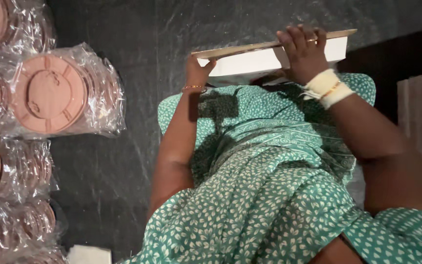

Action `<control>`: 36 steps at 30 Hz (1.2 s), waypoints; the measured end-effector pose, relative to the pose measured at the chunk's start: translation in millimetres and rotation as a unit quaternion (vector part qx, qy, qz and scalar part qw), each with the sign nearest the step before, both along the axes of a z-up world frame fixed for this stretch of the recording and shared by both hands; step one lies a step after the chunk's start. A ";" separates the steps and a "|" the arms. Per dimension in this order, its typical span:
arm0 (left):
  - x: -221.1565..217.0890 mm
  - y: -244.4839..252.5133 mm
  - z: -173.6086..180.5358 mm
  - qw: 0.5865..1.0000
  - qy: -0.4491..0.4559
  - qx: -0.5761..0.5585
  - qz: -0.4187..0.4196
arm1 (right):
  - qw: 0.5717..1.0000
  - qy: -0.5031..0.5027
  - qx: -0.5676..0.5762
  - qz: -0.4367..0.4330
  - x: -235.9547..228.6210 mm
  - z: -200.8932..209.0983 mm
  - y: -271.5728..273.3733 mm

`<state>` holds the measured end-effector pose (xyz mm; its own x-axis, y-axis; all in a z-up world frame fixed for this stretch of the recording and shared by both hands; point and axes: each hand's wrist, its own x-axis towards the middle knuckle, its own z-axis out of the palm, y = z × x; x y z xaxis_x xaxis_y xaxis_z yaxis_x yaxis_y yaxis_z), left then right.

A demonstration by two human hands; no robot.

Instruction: The person places plastic-wrapped toilet seat covers into white cardboard boxes, closes the flaps, and seals the boxes using a handheld tape dispenser. The sealed boxes are then stacked on the floor.

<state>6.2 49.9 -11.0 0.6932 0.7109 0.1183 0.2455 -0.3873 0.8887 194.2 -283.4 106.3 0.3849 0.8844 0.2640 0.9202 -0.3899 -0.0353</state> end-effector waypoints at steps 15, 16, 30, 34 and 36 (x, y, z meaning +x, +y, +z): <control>40.5 -82.9 131.2 0.822 0.220 0.329 -0.409 | 0.982 -0.079 0.169 0.002 -35.2 -44.4 -1.7; 58.3 -98.9 127.0 0.821 0.162 0.357 -0.414 | 0.983 -0.078 0.168 0.000 -34.6 -37.0 -1.7; 82.6 -87.6 139.9 0.794 0.181 0.456 -0.359 | 0.813 0.372 0.110 -0.434 51.6 -223.7 -216.1; 73.0 -82.7 159.8 0.782 0.187 0.475 -0.358 | 0.696 0.494 -0.045 -0.519 -26.6 -302.5 -250.2; 70.8 -81.6 168.1 0.777 0.188 0.482 -0.358 | 0.632 0.547 0.025 -0.549 -48.7 -320.2 -242.6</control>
